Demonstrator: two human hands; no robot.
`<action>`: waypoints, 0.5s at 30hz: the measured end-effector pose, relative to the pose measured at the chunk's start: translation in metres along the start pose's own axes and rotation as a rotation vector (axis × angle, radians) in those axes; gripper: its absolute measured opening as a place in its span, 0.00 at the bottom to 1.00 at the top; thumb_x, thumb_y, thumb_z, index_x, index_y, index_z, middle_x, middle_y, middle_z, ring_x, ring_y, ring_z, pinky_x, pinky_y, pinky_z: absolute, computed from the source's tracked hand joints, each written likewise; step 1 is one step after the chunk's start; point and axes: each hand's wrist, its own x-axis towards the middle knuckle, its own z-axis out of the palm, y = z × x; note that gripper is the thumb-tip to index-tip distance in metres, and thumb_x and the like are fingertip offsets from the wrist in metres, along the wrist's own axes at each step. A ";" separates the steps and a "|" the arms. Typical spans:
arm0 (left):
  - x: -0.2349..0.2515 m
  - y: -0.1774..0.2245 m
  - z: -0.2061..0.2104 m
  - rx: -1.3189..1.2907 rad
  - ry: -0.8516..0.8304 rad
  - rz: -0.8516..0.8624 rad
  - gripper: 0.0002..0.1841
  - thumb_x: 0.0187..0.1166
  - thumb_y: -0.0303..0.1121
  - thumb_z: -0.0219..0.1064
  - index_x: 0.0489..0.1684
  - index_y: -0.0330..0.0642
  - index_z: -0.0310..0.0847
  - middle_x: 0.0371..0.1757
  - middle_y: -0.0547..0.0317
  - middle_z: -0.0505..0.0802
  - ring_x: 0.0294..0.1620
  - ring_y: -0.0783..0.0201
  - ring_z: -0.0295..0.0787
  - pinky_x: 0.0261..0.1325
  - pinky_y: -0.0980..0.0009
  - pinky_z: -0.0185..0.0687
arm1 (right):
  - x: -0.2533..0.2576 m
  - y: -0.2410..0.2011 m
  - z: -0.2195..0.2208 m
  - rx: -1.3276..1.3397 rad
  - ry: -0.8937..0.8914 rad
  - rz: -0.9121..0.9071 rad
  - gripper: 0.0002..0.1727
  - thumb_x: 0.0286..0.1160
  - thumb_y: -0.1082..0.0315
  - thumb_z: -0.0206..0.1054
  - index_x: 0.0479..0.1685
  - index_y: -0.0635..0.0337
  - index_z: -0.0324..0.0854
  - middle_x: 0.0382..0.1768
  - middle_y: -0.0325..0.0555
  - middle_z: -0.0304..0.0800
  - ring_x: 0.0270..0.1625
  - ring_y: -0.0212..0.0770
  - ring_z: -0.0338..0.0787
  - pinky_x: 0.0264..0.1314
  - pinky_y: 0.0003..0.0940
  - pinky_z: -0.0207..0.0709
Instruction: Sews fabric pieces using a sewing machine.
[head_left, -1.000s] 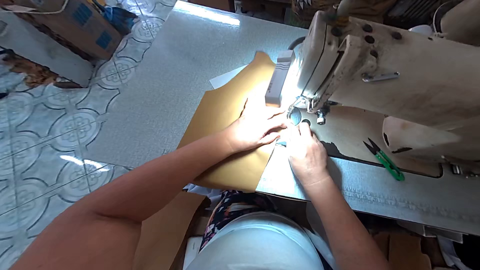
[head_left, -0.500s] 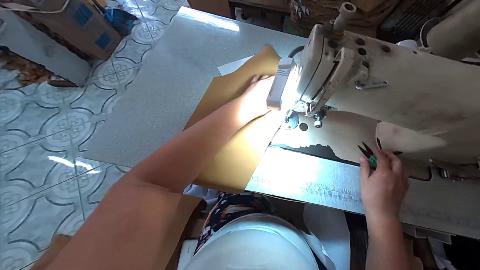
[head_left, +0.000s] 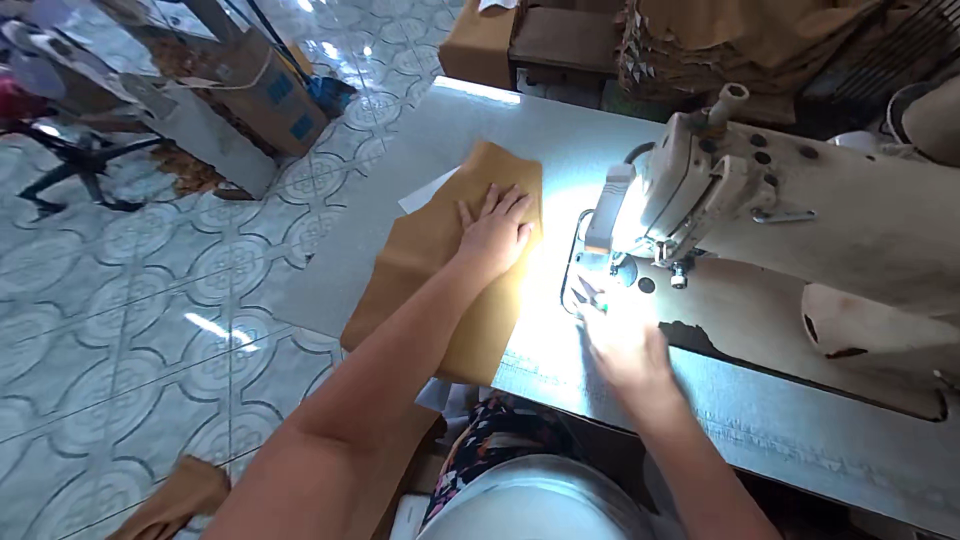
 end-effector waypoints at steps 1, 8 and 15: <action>-0.006 0.002 0.000 0.003 -0.008 -0.005 0.27 0.93 0.48 0.47 0.92 0.60 0.62 0.95 0.62 0.62 0.97 0.42 0.43 0.81 0.17 0.34 | 0.012 -0.016 0.003 -0.061 -0.115 0.039 0.18 0.84 0.58 0.62 0.57 0.62 0.88 0.44 0.58 0.94 0.47 0.58 0.95 0.45 0.56 0.87; -0.009 -0.001 -0.002 0.005 -0.009 0.012 0.27 0.93 0.49 0.49 0.91 0.60 0.63 0.94 0.58 0.62 0.96 0.41 0.44 0.81 0.17 0.35 | 0.022 -0.016 0.015 -0.244 -0.083 0.002 0.18 0.88 0.61 0.58 0.59 0.62 0.88 0.39 0.58 0.94 0.42 0.58 0.96 0.38 0.54 0.86; 0.044 -0.095 -0.045 0.197 -0.020 0.215 0.23 0.94 0.41 0.49 0.86 0.62 0.71 0.89 0.56 0.73 0.92 0.40 0.58 0.80 0.20 0.49 | -0.067 0.135 -0.060 -0.313 0.112 0.257 0.24 0.89 0.57 0.58 0.72 0.67 0.80 0.62 0.72 0.86 0.63 0.74 0.87 0.58 0.69 0.82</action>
